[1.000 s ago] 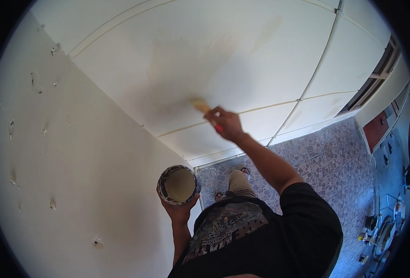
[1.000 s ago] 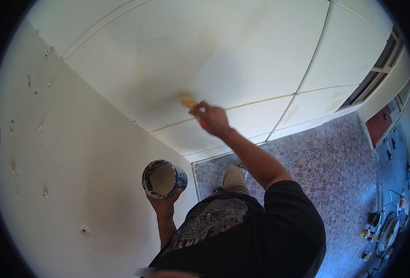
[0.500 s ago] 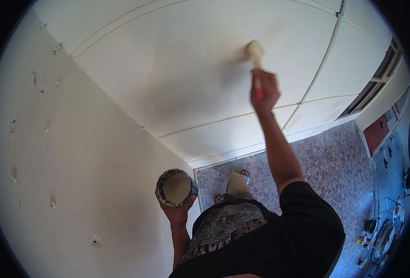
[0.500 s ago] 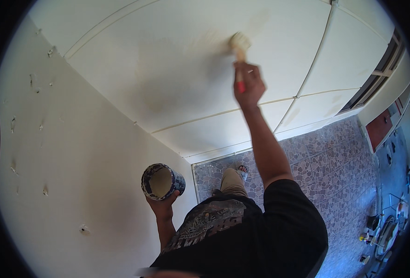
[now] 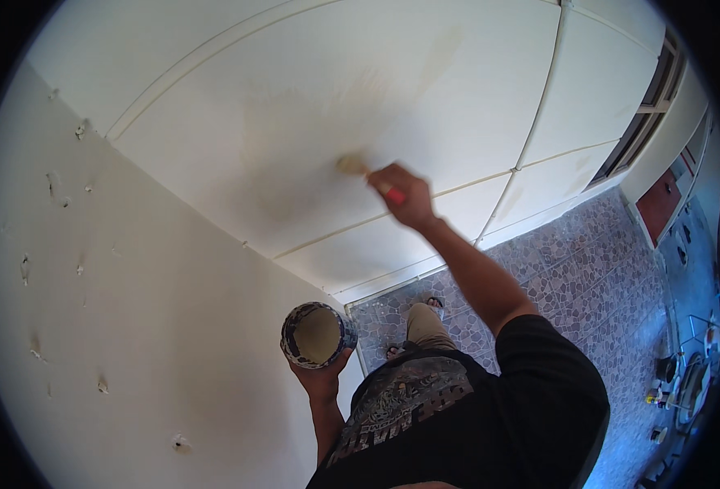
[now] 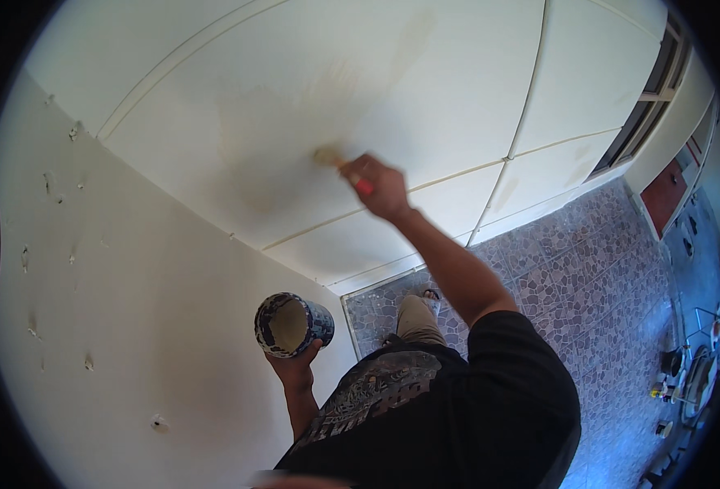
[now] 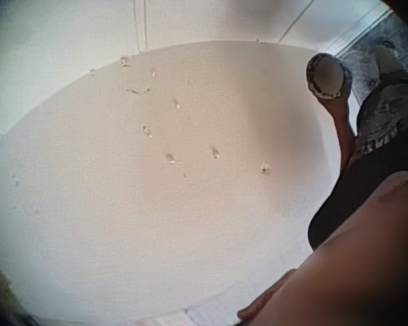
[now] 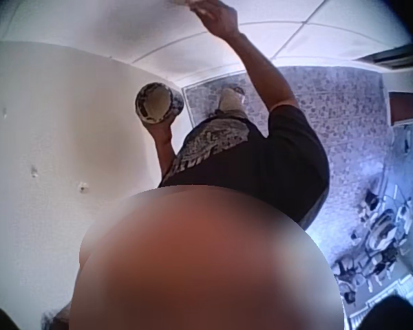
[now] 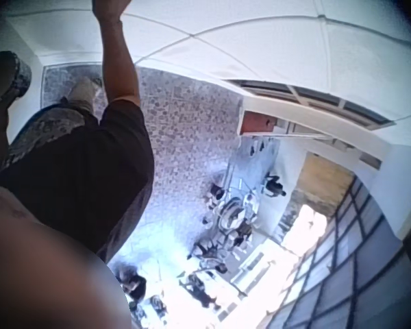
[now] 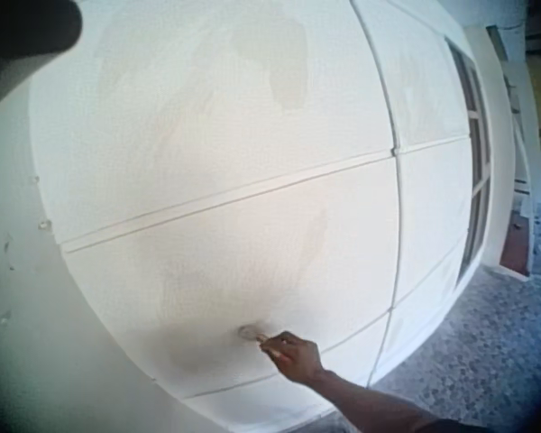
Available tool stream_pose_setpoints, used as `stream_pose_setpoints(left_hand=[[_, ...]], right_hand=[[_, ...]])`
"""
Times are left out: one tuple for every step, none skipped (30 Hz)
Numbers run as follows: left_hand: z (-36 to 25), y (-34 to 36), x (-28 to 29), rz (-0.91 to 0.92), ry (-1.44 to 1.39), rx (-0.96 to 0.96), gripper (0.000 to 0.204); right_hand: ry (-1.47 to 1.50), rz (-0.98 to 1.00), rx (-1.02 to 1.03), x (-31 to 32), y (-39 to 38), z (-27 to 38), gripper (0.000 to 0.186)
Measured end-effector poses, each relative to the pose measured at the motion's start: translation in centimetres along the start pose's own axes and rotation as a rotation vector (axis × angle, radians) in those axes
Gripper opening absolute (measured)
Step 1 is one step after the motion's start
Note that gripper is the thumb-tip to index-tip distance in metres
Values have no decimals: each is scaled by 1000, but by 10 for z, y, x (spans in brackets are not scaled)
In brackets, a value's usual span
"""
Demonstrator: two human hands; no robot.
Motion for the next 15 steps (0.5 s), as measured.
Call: stream_pose_setpoints(left_hand=[[5, 0, 1, 0, -13, 17, 102], [7, 0, -1, 4, -19, 19, 102], [8, 0, 1, -10, 10, 13, 102], [8, 0, 3, -19, 37, 8, 101], [8, 0, 3, -23, 33, 12, 101], [6, -1, 2, -18, 0, 19, 102], [5, -1, 2, -17, -32, 24, 102], [4, -1, 3, -28, -35, 27, 102], [4, 0, 4, -23, -32, 32, 103], [4, 0, 5, -18, -28, 37, 103], [5, -2, 6, -29, -29, 37, 103], [8, -2, 7, -51, -27, 48, 103], [9, -2, 6, -68, -24, 61, 102], [8, -1, 6, -70, -24, 58, 102], [6, 0, 6, -65, -4, 48, 102]], right_hand=[[-23, -80, 34, 33, 21, 1, 12], [-125, -147, 125, 62, 37, 0, 12], [-187, -199, 172, 81, 47, 0, 14], [-235, -260, 193, 100, 56, 0, 17], [-305, -368, 231, 119, 61, 4, 18], [-376, -455, 214, 134, 65, 4, 20], [-450, -564, 257, 147, 69, 8, 21], [-458, -635, 231, 152, 69, 11, 21], [-466, -708, 203, 155, 67, 13, 22], [-508, -682, 190, 148, 67, 16, 22], [-437, -629, 146, 133, 67, 18, 18], [-437, -550, 130, 111, 56, 10, 19], [-440, -424, 90, 85, 40, -5, 29], [-440, -321, 77, 52, 22, -8, 34], [-340, -252, 30, 21, 7, 0, 38]])
Point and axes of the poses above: each hand's wrist, its own y-axis towards the middle knuckle, its own x-axis out of the back of the hand, z = x × y, the point moved 8 cm from there along y, towards the middle knuckle, and after that the axes turned 11 degrees about x, right-handed, at the moved point
